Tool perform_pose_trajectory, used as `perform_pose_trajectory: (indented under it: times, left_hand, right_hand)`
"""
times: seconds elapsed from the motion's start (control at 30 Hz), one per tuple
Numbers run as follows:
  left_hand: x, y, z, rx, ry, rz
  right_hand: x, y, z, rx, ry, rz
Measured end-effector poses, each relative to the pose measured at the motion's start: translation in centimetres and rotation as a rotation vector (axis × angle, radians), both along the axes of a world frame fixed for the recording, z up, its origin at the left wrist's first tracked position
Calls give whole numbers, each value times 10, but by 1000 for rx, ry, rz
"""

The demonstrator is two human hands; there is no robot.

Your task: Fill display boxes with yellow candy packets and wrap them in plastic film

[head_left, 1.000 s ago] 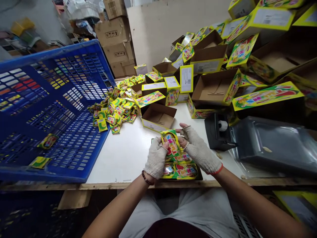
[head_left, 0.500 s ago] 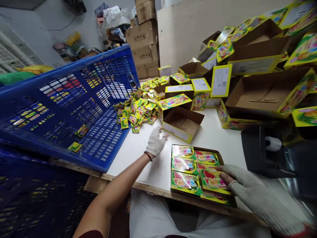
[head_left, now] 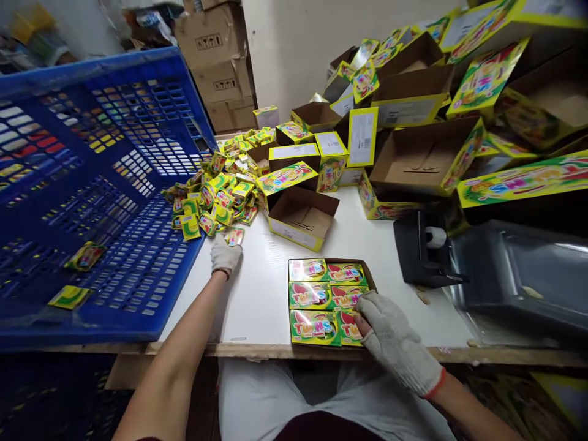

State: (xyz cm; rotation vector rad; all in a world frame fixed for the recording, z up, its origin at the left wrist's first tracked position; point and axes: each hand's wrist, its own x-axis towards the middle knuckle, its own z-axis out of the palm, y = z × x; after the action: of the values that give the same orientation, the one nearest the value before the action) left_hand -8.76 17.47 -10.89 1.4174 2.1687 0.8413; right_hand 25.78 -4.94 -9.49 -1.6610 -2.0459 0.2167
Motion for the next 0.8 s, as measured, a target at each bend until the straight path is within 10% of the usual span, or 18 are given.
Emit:
perform_pose_trajectory:
  times: [0.23,0.33,0.47,0.67,0.8]
  left_hand:
    - [77,-88,32,148,-284,-219]
    - [119,-128,54,429,-357,-584]
    - [139,-133,61,465,-286,-796]
    - [52,-30,41,185,29,-81]
    - [-14,13,30,97,106,159]
  right_hand:
    - [-9,22,47,-100,413,-103]
    - [-35,47,62,-214,685,-82]
    - [-39,73,79,-183,695,-138]
    - [25,89,79,-344,336,130]
    - [27,88,62,-531,46,263]
